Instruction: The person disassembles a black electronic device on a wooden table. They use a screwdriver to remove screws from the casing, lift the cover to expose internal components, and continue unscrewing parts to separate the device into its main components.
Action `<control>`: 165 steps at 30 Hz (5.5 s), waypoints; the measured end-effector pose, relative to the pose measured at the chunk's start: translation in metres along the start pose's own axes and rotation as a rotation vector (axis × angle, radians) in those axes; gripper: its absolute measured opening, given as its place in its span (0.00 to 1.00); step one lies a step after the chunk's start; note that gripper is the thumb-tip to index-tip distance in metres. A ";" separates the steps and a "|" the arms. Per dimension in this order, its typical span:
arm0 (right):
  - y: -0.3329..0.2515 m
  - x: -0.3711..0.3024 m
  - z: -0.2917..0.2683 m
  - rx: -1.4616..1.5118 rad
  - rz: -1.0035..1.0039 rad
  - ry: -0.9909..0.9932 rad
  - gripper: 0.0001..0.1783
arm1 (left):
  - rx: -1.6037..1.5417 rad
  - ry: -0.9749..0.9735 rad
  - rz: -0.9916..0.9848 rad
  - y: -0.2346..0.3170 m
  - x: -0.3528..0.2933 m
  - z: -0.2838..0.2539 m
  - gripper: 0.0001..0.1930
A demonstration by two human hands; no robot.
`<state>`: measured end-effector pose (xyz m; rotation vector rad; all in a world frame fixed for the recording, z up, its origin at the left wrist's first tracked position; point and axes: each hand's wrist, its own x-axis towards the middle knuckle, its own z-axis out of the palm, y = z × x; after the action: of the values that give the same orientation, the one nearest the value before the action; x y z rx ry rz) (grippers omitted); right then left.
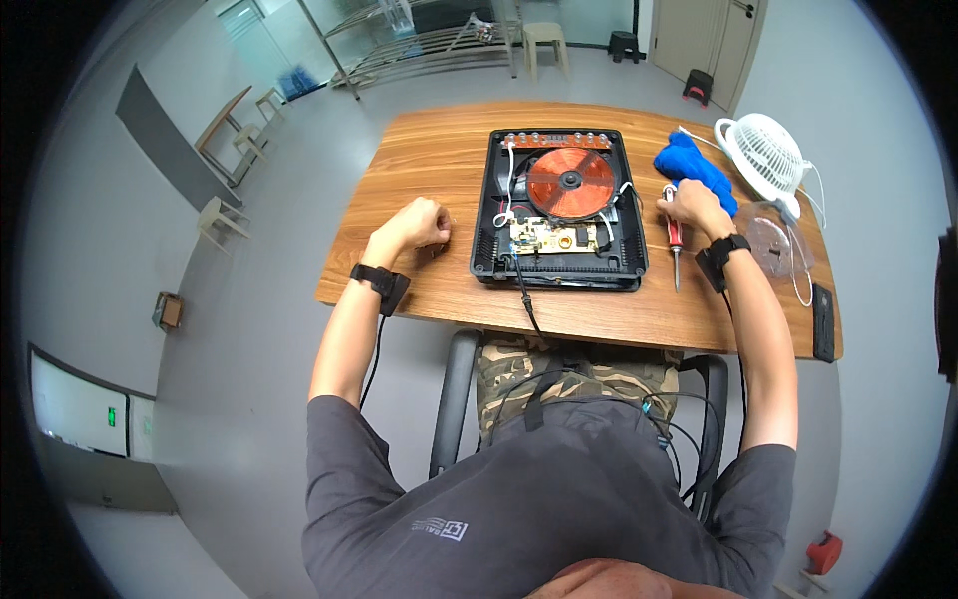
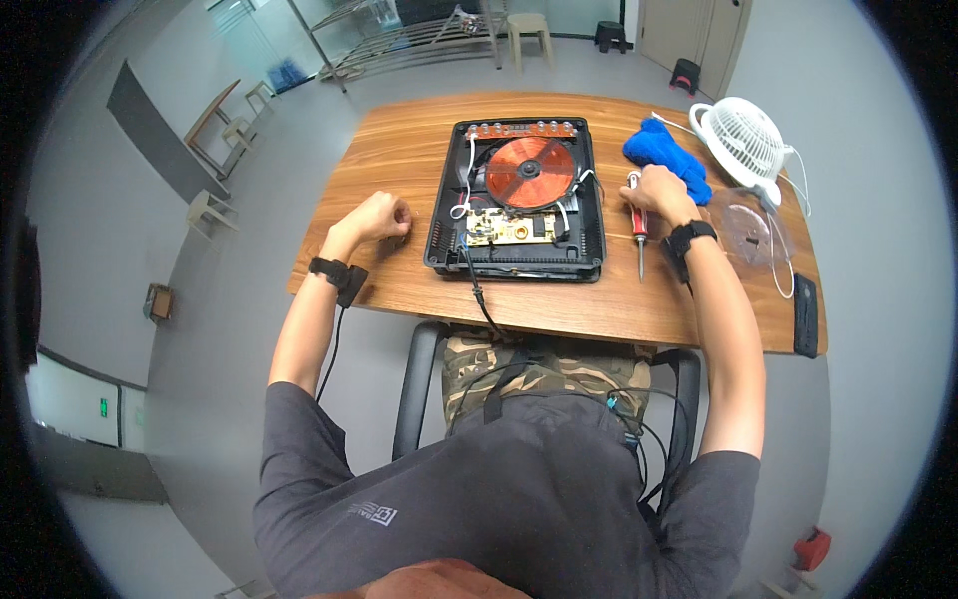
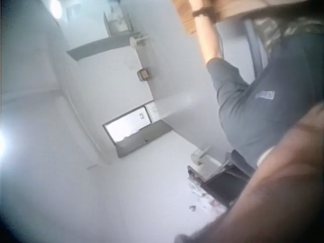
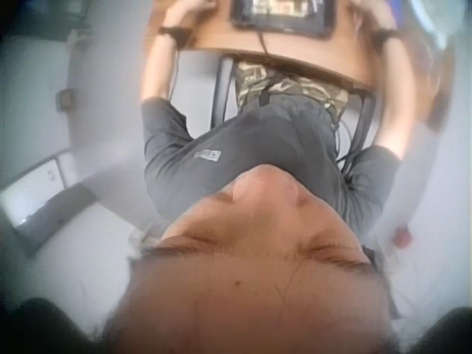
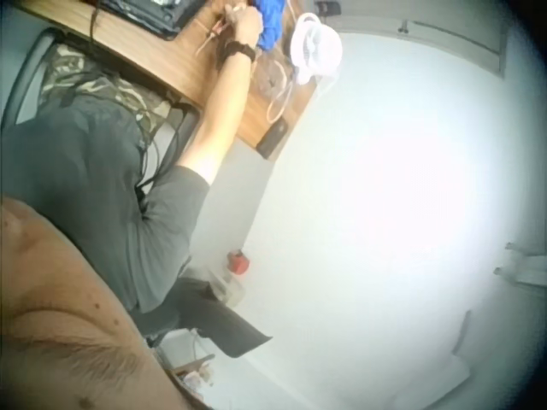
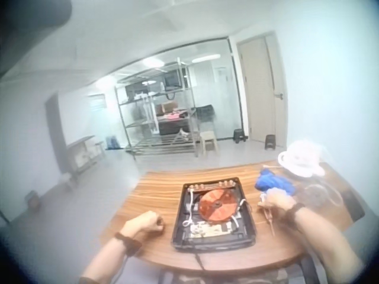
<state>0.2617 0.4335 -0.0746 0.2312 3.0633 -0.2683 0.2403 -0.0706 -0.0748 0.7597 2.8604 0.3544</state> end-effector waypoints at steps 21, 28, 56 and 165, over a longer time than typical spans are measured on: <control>-0.002 0.009 0.006 -0.004 0.070 0.161 0.41 | -0.058 0.314 0.018 0.035 0.006 -0.003 0.10; -0.081 0.019 -0.022 0.031 -0.480 0.332 0.36 | 0.088 0.059 0.165 0.122 0.008 -0.005 0.23; -0.155 0.067 0.012 -0.005 -0.377 -0.229 0.63 | 0.092 -0.137 0.025 0.152 0.033 0.021 0.30; -0.317 0.086 -0.060 1.196 -0.257 -0.486 0.13 | -0.518 0.309 -0.298 0.001 -0.084 -0.053 0.13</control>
<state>0.1258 0.1477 0.0316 -0.1761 2.0728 -1.7966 0.3016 -0.1223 -0.0155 0.1925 2.8739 1.1892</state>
